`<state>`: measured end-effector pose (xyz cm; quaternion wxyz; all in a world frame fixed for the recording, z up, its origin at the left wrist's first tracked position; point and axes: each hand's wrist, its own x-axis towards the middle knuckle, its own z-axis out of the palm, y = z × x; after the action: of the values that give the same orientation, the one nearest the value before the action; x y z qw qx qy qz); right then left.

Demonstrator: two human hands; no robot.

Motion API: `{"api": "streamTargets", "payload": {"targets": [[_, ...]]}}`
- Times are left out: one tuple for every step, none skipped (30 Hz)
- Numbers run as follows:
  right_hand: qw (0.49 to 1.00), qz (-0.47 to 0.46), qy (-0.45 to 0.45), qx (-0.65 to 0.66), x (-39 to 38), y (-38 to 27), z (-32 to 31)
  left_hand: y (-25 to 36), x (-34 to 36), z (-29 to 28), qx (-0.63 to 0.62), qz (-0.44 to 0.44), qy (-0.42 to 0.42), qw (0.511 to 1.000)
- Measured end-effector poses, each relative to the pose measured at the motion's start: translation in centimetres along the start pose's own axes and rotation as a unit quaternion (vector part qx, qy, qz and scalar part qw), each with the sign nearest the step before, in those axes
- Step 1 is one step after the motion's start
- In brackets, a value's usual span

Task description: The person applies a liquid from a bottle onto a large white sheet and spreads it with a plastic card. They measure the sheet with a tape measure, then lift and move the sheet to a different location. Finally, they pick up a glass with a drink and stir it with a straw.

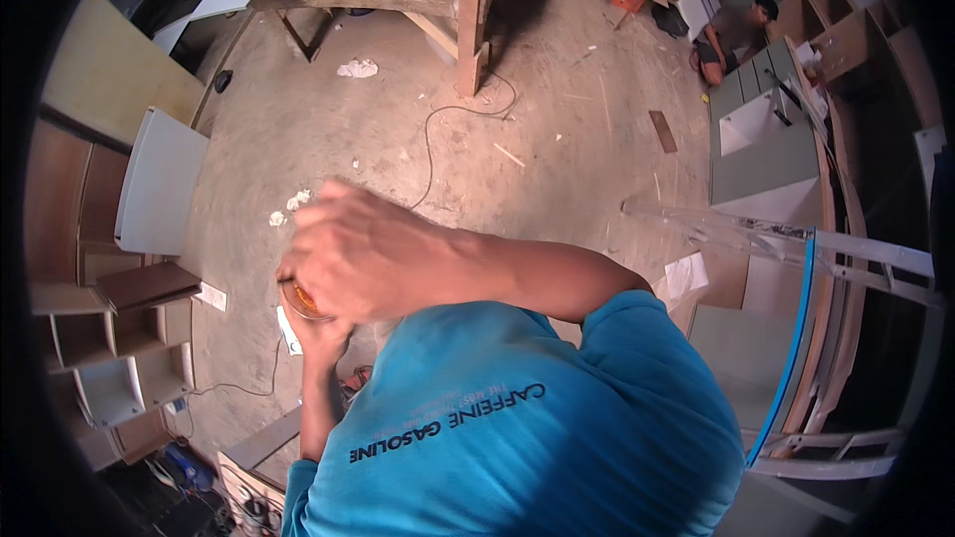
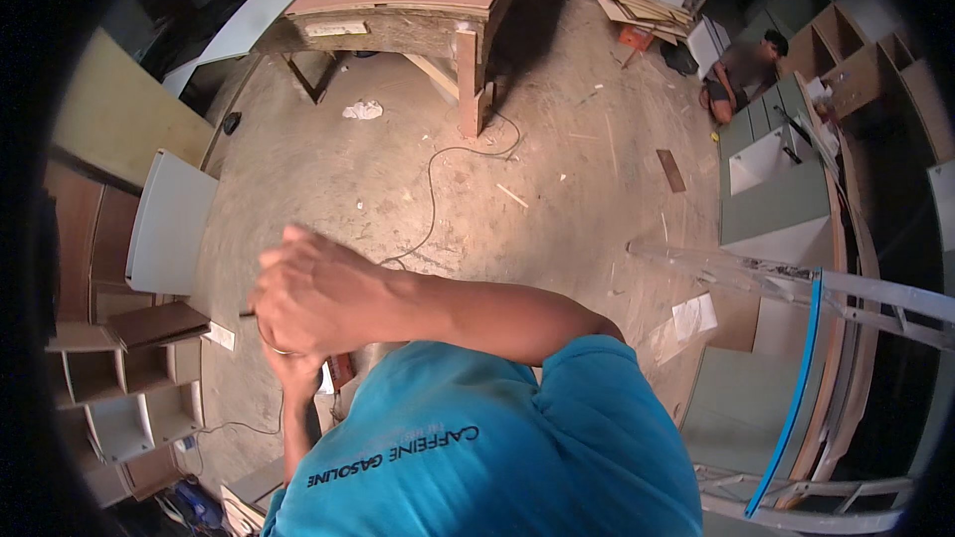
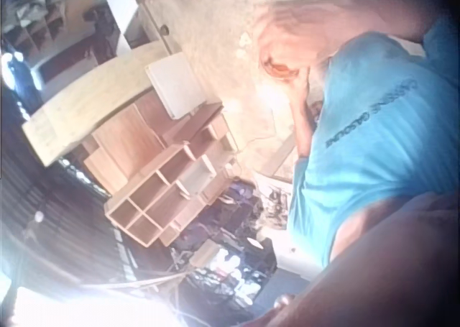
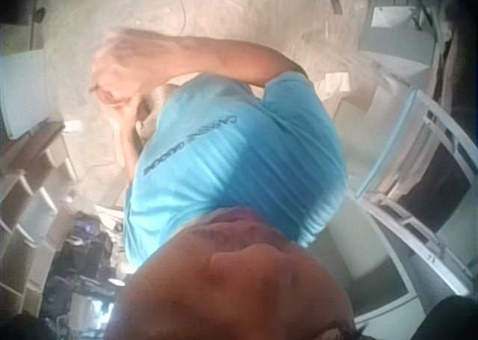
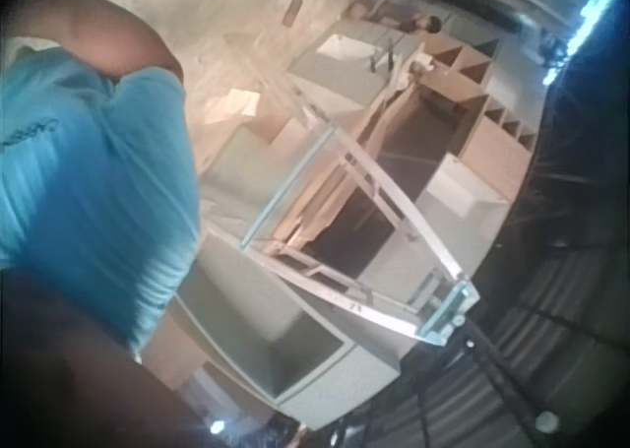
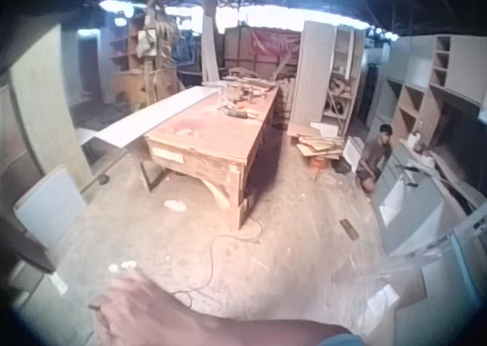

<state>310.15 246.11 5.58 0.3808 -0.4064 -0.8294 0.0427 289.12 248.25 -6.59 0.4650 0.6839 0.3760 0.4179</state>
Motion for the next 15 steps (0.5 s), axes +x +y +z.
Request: {"api": "streamTargets", "payload": {"targets": [[0.999,0.036,0.020,-0.025,0.0,0.5,0.1,0.0,0.7,0.2,-0.016,0.002,-0.013,1.000],[0.998,0.046,0.031,-0.021,0.0,0.7,0.4,-0.1,1.5,0.4,-0.023,-0.008,-0.037,0.999],[0.997,0.056,0.044,-0.018,0.1,0.9,0.8,-0.3,2.4,0.6,-0.030,-0.017,-0.062,0.997],[0.996,0.062,0.059,-0.014,0.4,0.9,1.3,-0.4,3.4,0.4,-0.035,-0.024,-0.084,0.996],[0.997,0.064,0.042,-0.014,0.6,0.9,1.7,-0.8,4.6,0.0,0.006,-0.024,-0.113,0.993],[0.997,0.066,0.026,-0.015,0.4,0.8,1.7,-1.1,5.9,-0.3,0.045,-0.021,-0.143,0.989],[0.998,0.065,0.010,-0.010,0.5,0.4,1.9,-1.0,6.7,-0.5,0.017,-0.022,-0.159,0.987],[0.992,0.116,0.024,-0.050,0.7,0.1,1.7,-1.0,7.7,-0.5,-0.009,-0.004,-0.176,0.984],[0.981,0.167,0.037,-0.090,1.0,-0.2,1.3,-0.9,8.5,-0.7,-0.034,0.010,-0.194,0.980],[0.965,0.220,0.052,-0.130,1.6,-0.6,1.5,-0.9,9.3,-0.7,-0.057,0.041,-0.216,0.974],[0.964,0.223,0.064,-0.132,2.4,-1.0,2.2,-0.9,10.1,-1.1,-0.081,0.072,-0.237,0.965],[0.962,0.227,0.076,-0.134,3.2,-1.6,3.0,-1.3,10.8,-1.9,-0.051,0.087,-0.270,0.958],[0.959,0.233,0.085,-0.136,3.8,-2.1,4.0,-2.3,11.2,-2.6,-0.023,0.099,-0.302,0.948],[0.958,0.242,0.095,-0.122,4.3,-3.0,4.8,-3.5,11.6,-3.2,0.004,0.111,-0.334,0.936],[0.956,0.251,0.105,-0.109,4.7,-4.0,5.6,-4.2,12.1,-3.9,-0.014,0.113,-0.359,0.926]]}}
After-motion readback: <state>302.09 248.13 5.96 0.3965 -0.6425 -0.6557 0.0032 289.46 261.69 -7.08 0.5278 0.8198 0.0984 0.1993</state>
